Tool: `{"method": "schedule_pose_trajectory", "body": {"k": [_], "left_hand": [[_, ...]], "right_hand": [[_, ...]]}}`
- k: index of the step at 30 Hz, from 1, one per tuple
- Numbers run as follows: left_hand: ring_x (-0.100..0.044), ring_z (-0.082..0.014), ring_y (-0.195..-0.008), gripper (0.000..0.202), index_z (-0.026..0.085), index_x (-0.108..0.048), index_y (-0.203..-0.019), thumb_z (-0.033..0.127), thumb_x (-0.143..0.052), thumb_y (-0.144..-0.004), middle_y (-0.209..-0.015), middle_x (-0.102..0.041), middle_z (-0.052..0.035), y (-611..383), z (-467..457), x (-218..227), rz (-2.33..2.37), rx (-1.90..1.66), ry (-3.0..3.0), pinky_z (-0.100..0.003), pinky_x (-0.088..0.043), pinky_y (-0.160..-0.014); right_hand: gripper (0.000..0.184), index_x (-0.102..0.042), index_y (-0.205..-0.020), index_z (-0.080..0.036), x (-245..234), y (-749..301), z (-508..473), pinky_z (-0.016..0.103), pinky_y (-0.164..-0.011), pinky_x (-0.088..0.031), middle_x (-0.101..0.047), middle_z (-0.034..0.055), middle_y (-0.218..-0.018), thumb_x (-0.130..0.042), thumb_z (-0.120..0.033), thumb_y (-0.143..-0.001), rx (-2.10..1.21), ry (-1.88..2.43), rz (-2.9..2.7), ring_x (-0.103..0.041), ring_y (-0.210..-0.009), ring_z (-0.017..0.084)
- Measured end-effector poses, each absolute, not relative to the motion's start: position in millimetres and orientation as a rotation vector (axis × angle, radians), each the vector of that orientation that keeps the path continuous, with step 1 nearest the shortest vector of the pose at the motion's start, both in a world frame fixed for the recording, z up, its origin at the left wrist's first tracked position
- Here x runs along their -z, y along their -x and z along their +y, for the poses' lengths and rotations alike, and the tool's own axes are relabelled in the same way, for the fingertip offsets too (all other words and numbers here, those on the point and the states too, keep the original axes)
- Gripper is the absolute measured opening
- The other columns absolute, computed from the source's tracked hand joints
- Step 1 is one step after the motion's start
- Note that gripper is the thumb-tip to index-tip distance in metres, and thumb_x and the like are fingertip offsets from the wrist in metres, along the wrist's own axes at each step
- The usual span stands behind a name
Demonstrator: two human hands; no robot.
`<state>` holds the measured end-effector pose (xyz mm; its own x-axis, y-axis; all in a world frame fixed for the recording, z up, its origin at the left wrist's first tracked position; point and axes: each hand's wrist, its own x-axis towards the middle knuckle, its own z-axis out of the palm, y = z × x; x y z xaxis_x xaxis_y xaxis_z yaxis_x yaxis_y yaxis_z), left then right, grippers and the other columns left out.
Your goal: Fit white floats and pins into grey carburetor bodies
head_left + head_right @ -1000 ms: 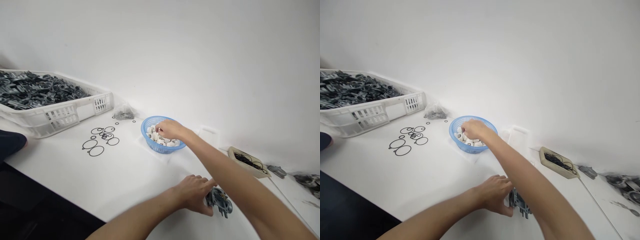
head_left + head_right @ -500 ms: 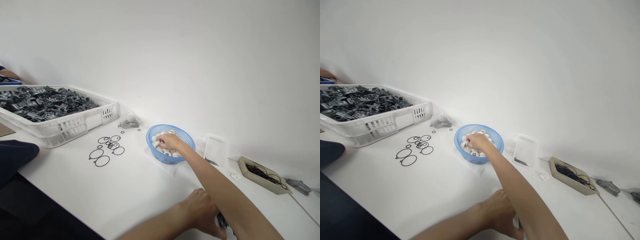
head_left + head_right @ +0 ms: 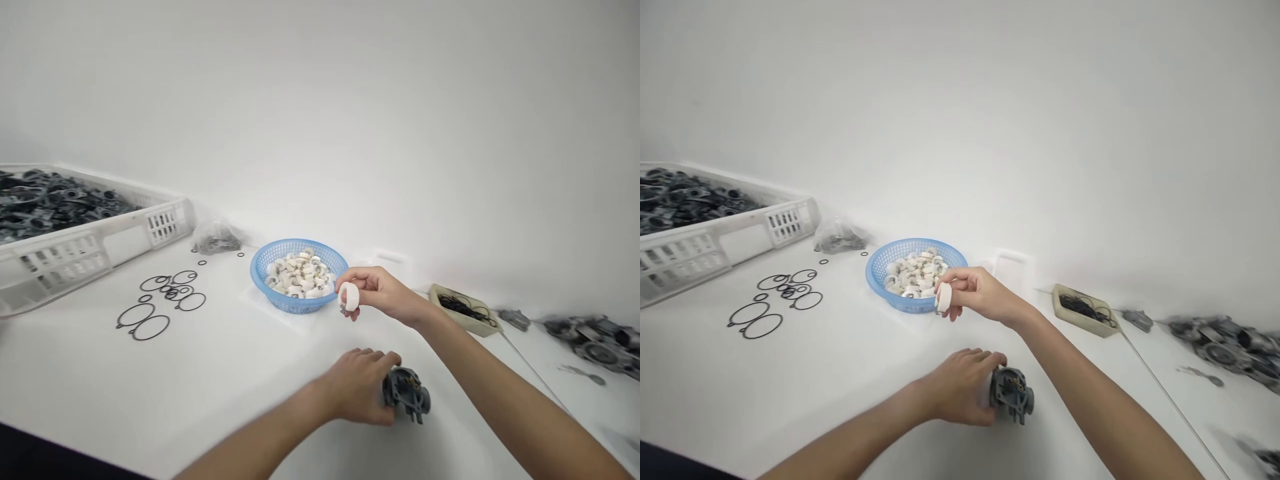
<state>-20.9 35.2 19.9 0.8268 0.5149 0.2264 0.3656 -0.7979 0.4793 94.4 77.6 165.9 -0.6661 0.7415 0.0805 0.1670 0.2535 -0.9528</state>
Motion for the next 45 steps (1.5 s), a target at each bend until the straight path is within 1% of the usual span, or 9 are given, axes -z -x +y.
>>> {"method": "schedule_pose_trajectory", "body": {"k": [5,10,13,18,25,31,37,41,45], "left_hand": [[-0.07,-0.0323,-0.097,0.063,0.022,-0.053,-0.13,0.038,-0.079,-0.075,-0.111,-0.071,-0.0079,21.2,29.7,-29.5,0.733,-0.464,-2.53,-0.039,-0.054,-0.085],[-0.069,-0.0294,-0.106,0.059,0.027,-0.055,-0.131,0.031,-0.078,-0.076,-0.122,-0.069,-0.005,20.0,27.9,-31.7,0.685,-0.523,-2.519,-0.039,-0.055,-0.093],[-0.067,-0.0293,-0.109,0.059,0.03,-0.057,-0.131,0.033,-0.079,-0.076,-0.122,-0.07,-0.0021,19.7,27.3,-33.8,0.663,-0.593,-2.53,-0.044,-0.054,-0.099],[-0.067,-0.028,-0.111,0.047,0.024,-0.055,-0.133,0.035,-0.071,-0.09,-0.123,-0.069,-0.0076,20.9,25.4,-38.6,0.684,-0.896,-2.514,-0.044,-0.057,-0.095],[-0.067,-0.0303,-0.119,0.065,0.024,-0.039,-0.153,0.048,-0.067,-0.099,-0.137,-0.064,-0.0157,21.8,15.0,-41.5,0.604,-1.334,-2.49,-0.045,-0.06,-0.096],[-0.07,-0.0265,-0.112,0.047,0.024,-0.049,-0.148,0.043,-0.059,-0.107,-0.125,-0.071,-0.014,19.0,1.1,-52.0,0.422,-1.428,-2.478,-0.04,-0.061,-0.092],[-0.072,-0.024,-0.099,0.045,0.022,-0.054,-0.142,0.028,-0.069,-0.1,-0.11,-0.075,-0.0099,16.2,-5.3,-54.6,0.365,-1.576,-2.354,-0.038,-0.062,-0.086],[-0.071,-0.0245,-0.099,0.051,0.022,-0.058,-0.14,0.02,-0.074,-0.092,-0.111,-0.074,-0.0101,15.2,-6.0,-54.1,0.432,-1.667,-2.312,-0.037,-0.062,-0.083],[-0.07,-0.0243,-0.095,0.052,0.022,-0.059,-0.14,0.02,-0.076,-0.091,-0.11,-0.073,-0.0101,14.6,-4.9,-52.1,0.459,-1.662,-2.3,-0.036,-0.062,-0.079]], "right_hand": [[0.025,-0.07,-0.102,-0.013,-163.9,-129.0,38.5,0.026,-0.067,-0.056,-0.072,0.0066,-0.08,-0.076,-0.038,-0.097,-1.684,0.799,-1.775,-0.068,-0.068,0.015],[0.026,-0.069,-0.094,-0.012,-156.1,-162.2,16.2,0.021,-0.055,-0.049,-0.073,0.0078,-0.076,-0.073,-0.038,-0.098,-1.755,0.872,-1.694,-0.067,-0.06,0.014],[0.03,-0.07,-0.093,-0.012,-152.9,-177.8,9.2,0.02,-0.051,-0.045,-0.073,0.0078,-0.076,-0.072,-0.042,-0.097,-1.748,0.924,-1.7,-0.066,-0.057,0.014],[0.032,-0.072,-0.094,-0.012,-142.7,-198.4,7.0,0.02,-0.051,-0.04,-0.068,0.0044,-0.073,-0.07,-0.044,-0.097,-1.675,1.049,-1.798,-0.057,-0.057,0.011],[0.026,-0.071,-0.089,-0.014,-120.0,-213.5,2.1,0.022,-0.051,-0.025,-0.054,-0.0005,-0.071,-0.063,-0.037,-0.098,-1.746,1.212,-1.866,-0.038,-0.057,0.008],[0.021,-0.066,-0.081,-0.015,-111.3,-202.4,-7.3,0.022,-0.052,-0.029,-0.057,0.0004,-0.075,-0.065,-0.031,-0.094,-1.959,1.013,-1.747,-0.039,-0.056,0.007],[0.022,-0.072,-0.097,-0.014,-106.1,-204.2,-12.2,0.02,-0.05,-0.028,-0.056,0.0004,-0.073,-0.064,-0.035,-0.097,-1.956,1.08,-1.651,-0.046,-0.059,0.009],[0.021,-0.072,-0.103,-0.016,-99.1,-216.4,-14.7,0.021,-0.046,-0.021,-0.052,-0.0024,-0.065,-0.069,-0.035,-0.096,-1.776,1.064,-1.484,-0.04,-0.054,0.009],[0.028,-0.074,-0.108,-0.015,-93.0,-220.9,-19.7,0.022,-0.048,-0.023,-0.053,-0.0015,-0.066,-0.07,-0.041,-0.099,-1.722,0.984,-1.468,-0.04,-0.055,0.009]]}}
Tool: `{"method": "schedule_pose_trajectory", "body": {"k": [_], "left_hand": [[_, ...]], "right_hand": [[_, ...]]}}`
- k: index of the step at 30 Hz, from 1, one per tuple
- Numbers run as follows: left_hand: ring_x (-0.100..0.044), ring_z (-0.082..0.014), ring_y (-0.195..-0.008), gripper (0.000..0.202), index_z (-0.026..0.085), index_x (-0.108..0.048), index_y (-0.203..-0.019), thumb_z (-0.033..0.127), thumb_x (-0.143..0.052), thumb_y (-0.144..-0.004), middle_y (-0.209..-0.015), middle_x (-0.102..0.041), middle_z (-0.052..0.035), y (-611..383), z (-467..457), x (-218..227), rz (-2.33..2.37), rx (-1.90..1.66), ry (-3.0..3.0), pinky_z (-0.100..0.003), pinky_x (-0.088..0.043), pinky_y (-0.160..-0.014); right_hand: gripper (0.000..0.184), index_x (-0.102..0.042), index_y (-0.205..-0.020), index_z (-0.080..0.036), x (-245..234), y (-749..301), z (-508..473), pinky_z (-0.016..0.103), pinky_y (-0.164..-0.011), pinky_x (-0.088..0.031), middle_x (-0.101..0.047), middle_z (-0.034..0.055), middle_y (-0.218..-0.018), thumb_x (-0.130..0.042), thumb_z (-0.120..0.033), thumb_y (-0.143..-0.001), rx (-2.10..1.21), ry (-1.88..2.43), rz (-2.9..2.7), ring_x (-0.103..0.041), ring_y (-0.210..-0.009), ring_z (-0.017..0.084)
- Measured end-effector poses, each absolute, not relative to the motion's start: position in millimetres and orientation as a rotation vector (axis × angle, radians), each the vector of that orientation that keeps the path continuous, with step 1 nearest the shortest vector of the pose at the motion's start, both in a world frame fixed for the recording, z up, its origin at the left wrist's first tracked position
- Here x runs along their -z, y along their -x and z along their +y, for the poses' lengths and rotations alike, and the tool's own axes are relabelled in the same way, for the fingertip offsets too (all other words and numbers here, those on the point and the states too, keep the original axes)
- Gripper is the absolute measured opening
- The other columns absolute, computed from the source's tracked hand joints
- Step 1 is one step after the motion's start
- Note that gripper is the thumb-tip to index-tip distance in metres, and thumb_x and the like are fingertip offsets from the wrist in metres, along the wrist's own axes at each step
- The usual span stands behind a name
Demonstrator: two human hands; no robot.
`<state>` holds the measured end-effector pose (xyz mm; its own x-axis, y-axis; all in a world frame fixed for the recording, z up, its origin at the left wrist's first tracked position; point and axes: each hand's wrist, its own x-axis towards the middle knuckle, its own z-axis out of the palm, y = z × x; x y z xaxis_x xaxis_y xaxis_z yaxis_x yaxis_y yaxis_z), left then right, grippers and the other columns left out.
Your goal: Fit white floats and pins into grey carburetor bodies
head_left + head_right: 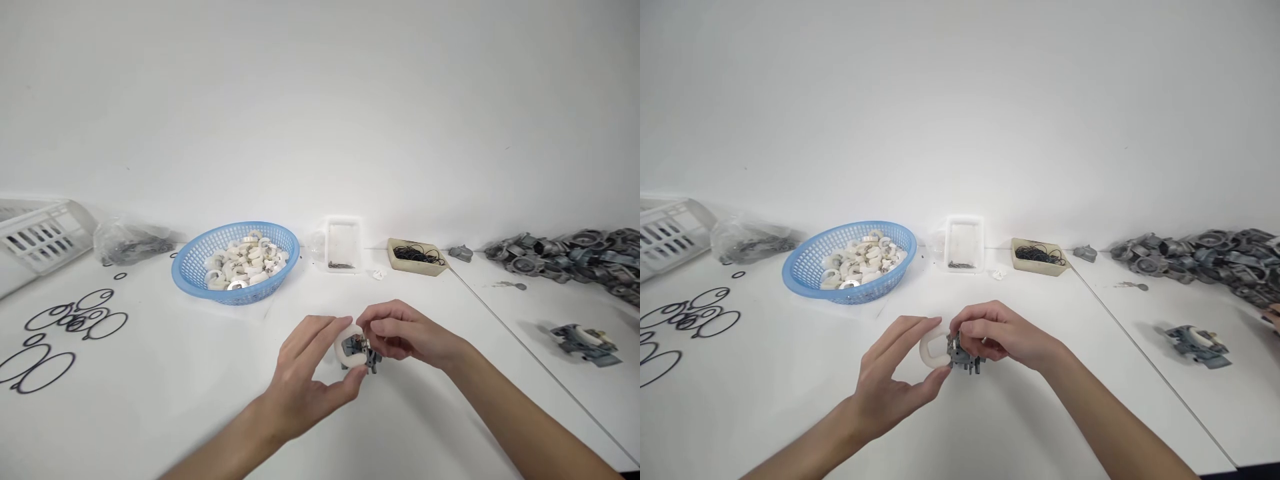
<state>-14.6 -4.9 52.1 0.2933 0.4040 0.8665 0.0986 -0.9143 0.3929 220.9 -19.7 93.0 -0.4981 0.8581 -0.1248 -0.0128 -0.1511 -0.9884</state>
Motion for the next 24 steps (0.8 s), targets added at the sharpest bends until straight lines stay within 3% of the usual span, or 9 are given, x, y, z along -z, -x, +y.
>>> {"method": "schedule_pose_trajectory", "body": {"k": [4,8,14,24], "left_hand": [[-0.069,-0.0231,-0.094,0.054,0.021,-0.058,-0.142,0.019,-0.077,-0.091,-0.109,-0.073,-0.0098,13.3,-2.8,-49.1,0.449,-1.635,-2.306,-0.036,-0.061,-0.079],[-0.07,-0.023,-0.096,0.048,0.021,-0.058,-0.141,0.025,-0.075,-0.096,-0.11,-0.073,-0.0104,12.4,-0.3,-45.7,0.479,-1.595,-2.319,-0.036,-0.061,-0.081],[-0.073,-0.0223,-0.099,0.043,0.023,-0.058,-0.141,0.041,-0.068,-0.103,-0.112,-0.075,-0.0098,13.1,2.2,-38.3,0.593,-1.469,-2.338,-0.034,-0.063,-0.085],[-0.076,-0.02,-0.102,0.04,0.025,-0.058,-0.139,0.047,-0.062,-0.105,-0.116,-0.077,-0.0066,12.0,2.8,-34.0,0.634,-1.369,-2.394,-0.028,-0.063,-0.088]], "right_hand": [[0.036,-0.076,-0.111,-0.014,-90.4,-218.0,-22.5,0.023,-0.051,-0.028,-0.061,0.0021,-0.073,-0.068,-0.048,-0.101,-1.67,0.983,-1.617,-0.039,-0.056,0.009],[0.036,-0.077,-0.102,-0.013,-81.4,-219.6,-19.8,0.024,-0.055,-0.034,-0.064,0.003,-0.075,-0.065,-0.047,-0.104,-1.689,0.949,-1.63,-0.038,-0.054,0.008],[0.025,-0.075,-0.111,-0.015,-65.8,-225.4,-17.2,0.022,-0.047,-0.026,-0.066,0.0025,-0.074,-0.067,-0.037,-0.104,-1.812,0.792,-1.465,-0.037,-0.049,0.006],[0.021,-0.07,-0.097,-0.015,-54.8,-218.1,-21.1,0.021,-0.048,-0.026,-0.065,0.0013,-0.073,-0.071,-0.035,-0.103,-1.828,0.737,-1.343,-0.036,-0.049,0.005]]}}
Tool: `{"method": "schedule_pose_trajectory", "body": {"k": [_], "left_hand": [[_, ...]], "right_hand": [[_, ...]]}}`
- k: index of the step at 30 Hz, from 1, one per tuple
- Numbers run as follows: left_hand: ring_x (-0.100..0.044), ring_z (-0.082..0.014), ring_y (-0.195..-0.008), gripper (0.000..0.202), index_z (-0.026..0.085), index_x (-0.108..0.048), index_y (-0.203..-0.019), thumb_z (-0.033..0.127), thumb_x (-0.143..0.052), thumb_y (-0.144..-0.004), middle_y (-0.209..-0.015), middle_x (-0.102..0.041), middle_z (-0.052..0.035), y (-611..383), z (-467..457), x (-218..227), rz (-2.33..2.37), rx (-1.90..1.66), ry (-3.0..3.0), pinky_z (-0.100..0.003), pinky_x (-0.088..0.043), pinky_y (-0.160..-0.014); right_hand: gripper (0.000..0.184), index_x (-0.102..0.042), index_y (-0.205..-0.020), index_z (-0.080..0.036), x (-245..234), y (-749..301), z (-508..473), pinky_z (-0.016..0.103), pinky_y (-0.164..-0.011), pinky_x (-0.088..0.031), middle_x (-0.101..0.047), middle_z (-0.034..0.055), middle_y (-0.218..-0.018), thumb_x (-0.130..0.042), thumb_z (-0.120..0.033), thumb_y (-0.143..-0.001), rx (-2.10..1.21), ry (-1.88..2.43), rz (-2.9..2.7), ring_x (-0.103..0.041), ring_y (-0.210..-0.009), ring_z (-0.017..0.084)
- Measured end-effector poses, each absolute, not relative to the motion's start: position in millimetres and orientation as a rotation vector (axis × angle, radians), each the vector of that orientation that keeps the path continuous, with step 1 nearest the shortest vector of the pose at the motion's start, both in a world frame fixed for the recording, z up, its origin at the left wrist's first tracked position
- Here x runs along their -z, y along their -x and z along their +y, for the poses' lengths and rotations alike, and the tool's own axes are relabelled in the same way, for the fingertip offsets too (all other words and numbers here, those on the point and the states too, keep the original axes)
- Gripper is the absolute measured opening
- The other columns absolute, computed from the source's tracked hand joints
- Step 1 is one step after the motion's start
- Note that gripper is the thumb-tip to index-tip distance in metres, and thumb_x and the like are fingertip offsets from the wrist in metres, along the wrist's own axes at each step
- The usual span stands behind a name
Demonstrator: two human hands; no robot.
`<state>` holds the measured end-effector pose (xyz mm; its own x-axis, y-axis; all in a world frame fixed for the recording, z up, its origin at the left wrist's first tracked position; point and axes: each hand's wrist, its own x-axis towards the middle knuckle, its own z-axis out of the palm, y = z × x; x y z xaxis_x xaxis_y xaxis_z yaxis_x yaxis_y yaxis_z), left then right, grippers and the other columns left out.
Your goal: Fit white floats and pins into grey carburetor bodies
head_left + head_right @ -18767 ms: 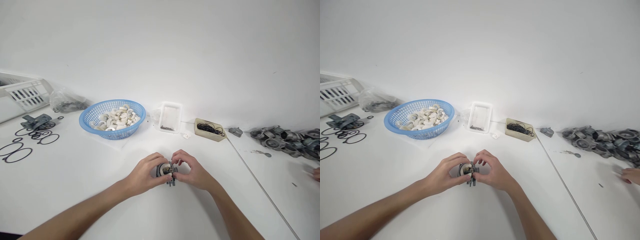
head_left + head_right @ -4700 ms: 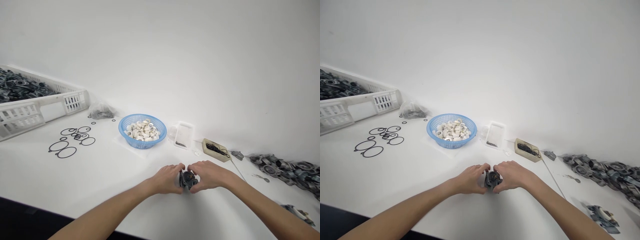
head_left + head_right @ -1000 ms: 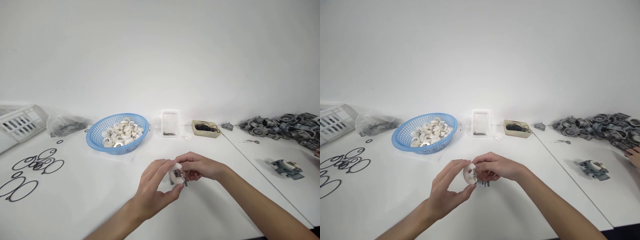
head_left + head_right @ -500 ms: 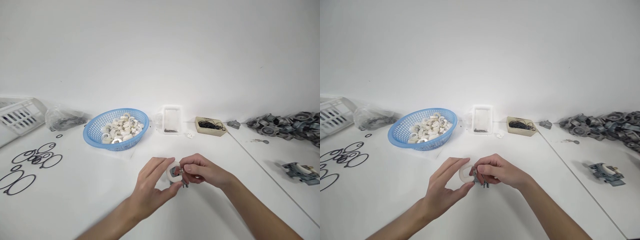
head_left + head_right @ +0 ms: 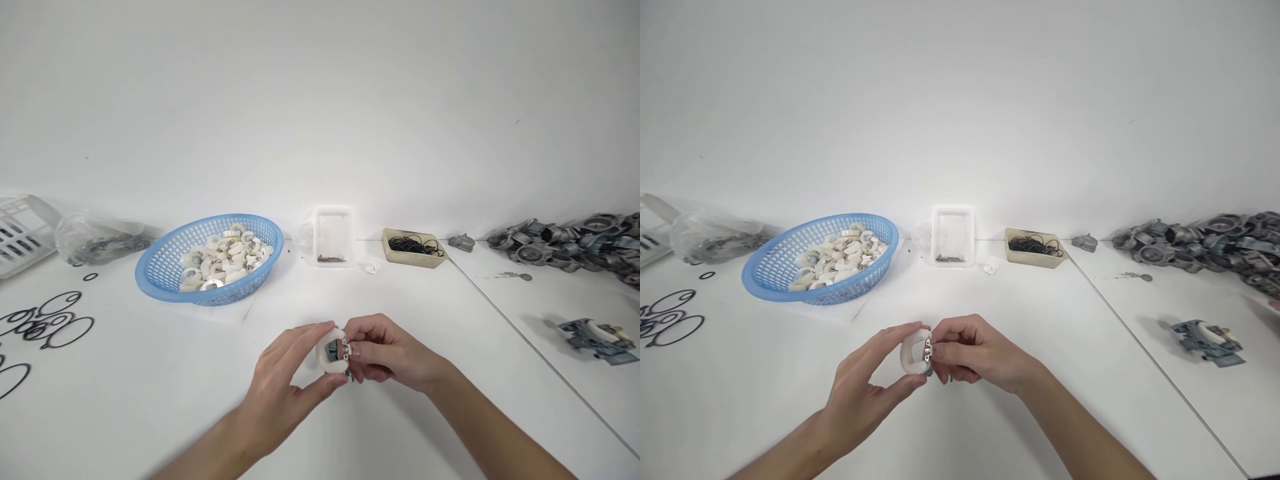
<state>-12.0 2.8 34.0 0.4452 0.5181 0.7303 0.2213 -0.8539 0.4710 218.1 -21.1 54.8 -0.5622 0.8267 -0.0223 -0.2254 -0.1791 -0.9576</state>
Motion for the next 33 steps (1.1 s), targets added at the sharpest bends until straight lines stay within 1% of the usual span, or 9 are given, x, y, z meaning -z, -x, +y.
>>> {"method": "schedule_pose_trajectory", "body": {"k": [5,7,11,13,16,18,22,28,33], "left_hand": [[-0.075,-0.0193,-0.107,0.042,0.024,-0.054,-0.144,0.045,-0.059,-0.107,-0.123,-0.077,-0.0065,11.8,1.3,-33.9,0.583,-1.283,-2.432,-0.028,-0.061,-0.094],[-0.075,-0.0185,-0.107,0.043,0.024,-0.053,-0.145,0.045,-0.058,-0.108,-0.123,-0.076,-0.0066,11.2,-0.2,-33.8,0.558,-1.283,-2.429,-0.027,-0.06,-0.094],[-0.074,-0.0191,-0.105,0.041,0.023,-0.057,-0.14,0.044,-0.063,-0.105,-0.12,-0.076,-0.007,10.3,-1.6,-33.1,0.571,-1.316,-2.404,-0.026,-0.059,-0.093],[-0.074,-0.0193,-0.102,0.039,0.023,-0.059,-0.137,0.04,-0.068,-0.103,-0.116,-0.076,-0.0067,10.1,-0.4,-32.6,0.604,-1.341,-2.386,-0.027,-0.059,-0.091],[-0.072,-0.0181,-0.094,0.037,0.022,-0.062,-0.132,0.033,-0.073,-0.098,-0.107,-0.076,-0.0052,9.8,4.1,-31.3,0.64,-1.349,-2.369,-0.026,-0.059,-0.085],[-0.071,-0.0178,-0.09,0.035,0.022,-0.063,-0.13,0.028,-0.073,-0.096,-0.103,-0.075,-0.0044,9.3,8.2,-29.9,0.656,-1.322,-2.369,-0.027,-0.059,-0.083],[-0.072,-0.0193,-0.093,0.035,0.022,-0.063,-0.129,0.024,-0.071,-0.095,-0.105,-0.075,-0.0048,7.7,14.1,-26.0,0.688,-1.239,-2.378,-0.029,-0.06,-0.086],[-0.072,-0.0229,-0.103,0.038,0.022,-0.061,-0.132,0.024,-0.071,-0.096,-0.116,-0.074,-0.0085,3.6,14.6,-21.4,0.592,-1.168,-2.391,-0.034,-0.06,-0.091],[-0.07,-0.0227,-0.109,0.041,0.023,-0.059,-0.136,0.031,-0.073,-0.099,-0.119,-0.073,-0.0086,2.8,12.6,-19.4,0.582,-1.212,-2.395,-0.034,-0.059,-0.096]], "right_hand": [[0.016,-0.07,-0.091,-0.015,-53.3,-213.8,-23.9,0.02,-0.047,-0.025,-0.063,0.0,-0.07,-0.07,-0.027,-0.101,-1.833,0.706,-1.31,-0.034,-0.048,0.004],[0.014,-0.071,-0.09,-0.015,-55.7,-212.9,-26.0,0.02,-0.049,-0.026,-0.062,-0.0002,-0.07,-0.068,-0.024,-0.1,-1.783,0.746,-1.364,-0.035,-0.05,0.005],[0.015,-0.073,-0.091,-0.015,-63.6,-221.7,-27.4,0.023,-0.06,-0.04,-0.066,0.0029,-0.077,-0.066,-0.026,-0.1,-1.539,0.95,-1.606,-0.053,-0.065,0.011],[0.019,-0.074,-0.091,-0.016,-67.0,-232.4,-25.0,0.026,-0.065,-0.043,-0.067,0.004,-0.08,-0.065,-0.03,-0.1,-1.382,1.083,-1.684,-0.058,-0.073,0.015],[0.022,-0.073,-0.089,-0.017,-69.2,-251.4,-18.8,0.026,-0.063,-0.039,-0.065,0.0025,-0.078,-0.063,-0.033,-0.101,-1.177,1.21,-1.679,-0.054,-0.071,0.014],[0.023,-0.071,-0.084,-0.017,-69.1,-261.3,-14.9,0.026,-0.061,-0.036,-0.061,0.0012,-0.074,-0.062,-0.032,-0.099,-1.115,1.246,-1.641,-0.051,-0.068,0.013],[0.022,-0.065,-0.076,-0.017,-66.7,-266.7,-11.6,0.026,-0.059,-0.033,-0.056,-0.0004,-0.069,-0.06,-0.028,-0.094,-1.168,1.278,-1.63,-0.045,-0.064,0.012],[0.019,-0.067,-0.077,-0.017,-61.9,-251.8,-15.6,0.025,-0.055,-0.03,-0.053,-0.002,-0.066,-0.06,-0.027,-0.092,-1.268,1.205,-1.639,-0.041,-0.061,0.011],[0.02,-0.067,-0.079,-0.016,-58.4,-241.9,-20.8,0.025,-0.056,-0.031,-0.051,-0.0022,-0.066,-0.062,-0.028,-0.095,-1.31,1.104,-1.586,-0.04,-0.061,0.011]]}}
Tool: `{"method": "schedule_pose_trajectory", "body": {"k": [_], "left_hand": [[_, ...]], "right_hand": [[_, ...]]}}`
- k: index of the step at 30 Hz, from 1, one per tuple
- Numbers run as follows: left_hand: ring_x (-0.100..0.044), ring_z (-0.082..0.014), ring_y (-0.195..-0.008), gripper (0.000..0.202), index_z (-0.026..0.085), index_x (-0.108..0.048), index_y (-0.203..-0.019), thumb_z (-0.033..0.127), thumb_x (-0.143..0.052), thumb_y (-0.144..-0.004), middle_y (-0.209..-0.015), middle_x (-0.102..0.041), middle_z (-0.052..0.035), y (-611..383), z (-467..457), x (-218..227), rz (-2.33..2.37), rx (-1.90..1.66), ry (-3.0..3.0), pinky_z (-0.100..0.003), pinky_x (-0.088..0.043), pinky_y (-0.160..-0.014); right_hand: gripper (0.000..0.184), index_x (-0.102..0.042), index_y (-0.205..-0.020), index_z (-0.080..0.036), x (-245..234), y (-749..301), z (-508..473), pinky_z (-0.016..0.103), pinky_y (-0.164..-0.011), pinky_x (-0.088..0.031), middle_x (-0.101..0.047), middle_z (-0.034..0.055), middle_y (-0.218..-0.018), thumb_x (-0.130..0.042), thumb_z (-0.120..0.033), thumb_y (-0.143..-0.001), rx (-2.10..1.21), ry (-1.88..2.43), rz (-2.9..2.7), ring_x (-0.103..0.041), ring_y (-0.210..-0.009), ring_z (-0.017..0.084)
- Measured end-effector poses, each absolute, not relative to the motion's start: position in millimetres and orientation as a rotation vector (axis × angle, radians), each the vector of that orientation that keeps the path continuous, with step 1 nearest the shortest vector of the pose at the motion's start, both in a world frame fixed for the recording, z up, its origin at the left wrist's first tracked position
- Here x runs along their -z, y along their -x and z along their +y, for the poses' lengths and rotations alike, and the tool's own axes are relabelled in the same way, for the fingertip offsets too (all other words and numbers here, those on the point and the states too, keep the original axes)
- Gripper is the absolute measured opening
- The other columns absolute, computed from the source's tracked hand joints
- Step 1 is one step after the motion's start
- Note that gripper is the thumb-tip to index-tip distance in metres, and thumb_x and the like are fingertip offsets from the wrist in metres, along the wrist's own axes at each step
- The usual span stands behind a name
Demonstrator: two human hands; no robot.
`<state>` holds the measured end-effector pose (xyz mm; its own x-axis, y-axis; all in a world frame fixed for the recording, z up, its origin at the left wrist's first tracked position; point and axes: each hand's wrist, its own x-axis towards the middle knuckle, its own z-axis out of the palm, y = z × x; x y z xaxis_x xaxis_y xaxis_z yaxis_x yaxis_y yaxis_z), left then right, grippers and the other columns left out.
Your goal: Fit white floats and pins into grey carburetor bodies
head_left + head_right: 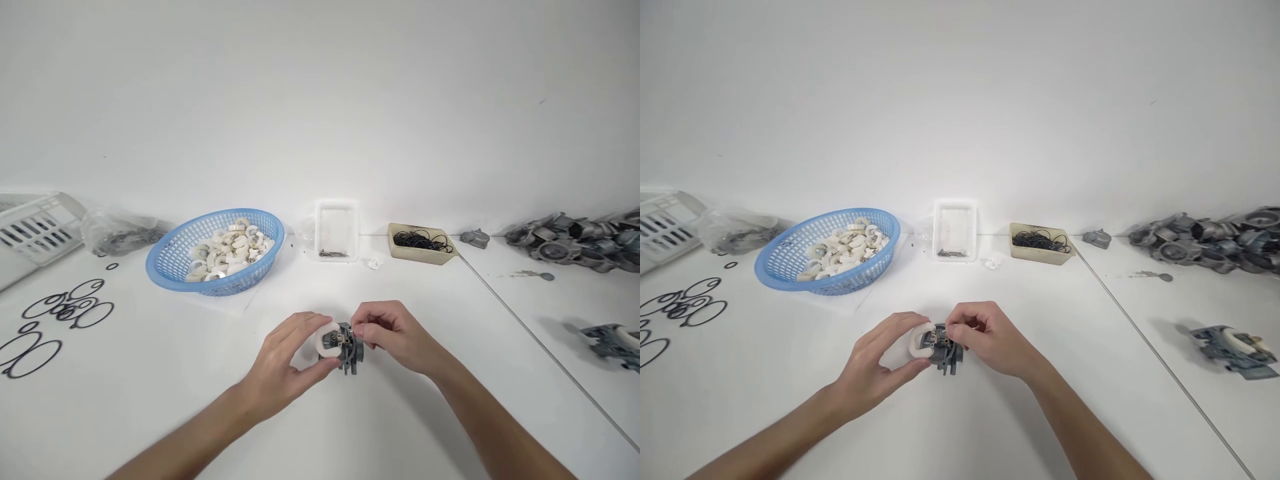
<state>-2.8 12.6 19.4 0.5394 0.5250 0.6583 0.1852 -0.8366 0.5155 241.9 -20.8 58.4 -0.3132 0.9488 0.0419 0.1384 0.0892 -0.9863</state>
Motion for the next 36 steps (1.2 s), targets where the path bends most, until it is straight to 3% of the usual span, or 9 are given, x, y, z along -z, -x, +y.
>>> {"method": "schedule_pose_trajectory", "body": {"k": [11,17,36], "left_hand": [[-0.073,-0.0199,-0.114,0.046,0.025,-0.051,-0.144,0.043,-0.064,-0.105,-0.128,-0.075,-0.007,5.9,4.5,-23.9,0.581,-1.213,-2.473,-0.03,-0.058,-0.101],[-0.076,-0.0217,-0.108,0.045,0.025,-0.051,-0.144,0.044,-0.063,-0.105,-0.128,-0.075,-0.0089,5.6,4.2,-27.7,0.564,-1.225,-2.467,-0.034,-0.061,-0.095],[-0.078,-0.0176,-0.091,0.05,0.024,-0.049,-0.146,0.047,-0.063,-0.105,-0.12,-0.078,-0.0067,9.5,3.2,-21.6,0.563,-1.202,-2.456,-0.028,-0.062,-0.084]], "right_hand": [[0.024,-0.074,-0.089,-0.016,-55.8,-227.9,-27.2,0.025,-0.061,-0.041,-0.06,0.0017,-0.074,-0.064,-0.034,-0.102,-1.479,0.924,-1.601,-0.051,-0.067,0.012],[0.024,-0.075,-0.087,-0.016,-54.8,-223.9,-28.0,0.023,-0.057,-0.039,-0.053,-0.0022,-0.065,-0.067,-0.034,-0.102,-1.522,0.85,-1.531,-0.044,-0.058,0.009],[0.026,-0.074,-0.084,-0.017,-54.0,-216.6,-29.2,0.023,-0.055,-0.036,-0.054,-0.0019,-0.064,-0.069,-0.034,-0.101,-1.536,0.794,-1.505,-0.041,-0.057,0.009]]}}
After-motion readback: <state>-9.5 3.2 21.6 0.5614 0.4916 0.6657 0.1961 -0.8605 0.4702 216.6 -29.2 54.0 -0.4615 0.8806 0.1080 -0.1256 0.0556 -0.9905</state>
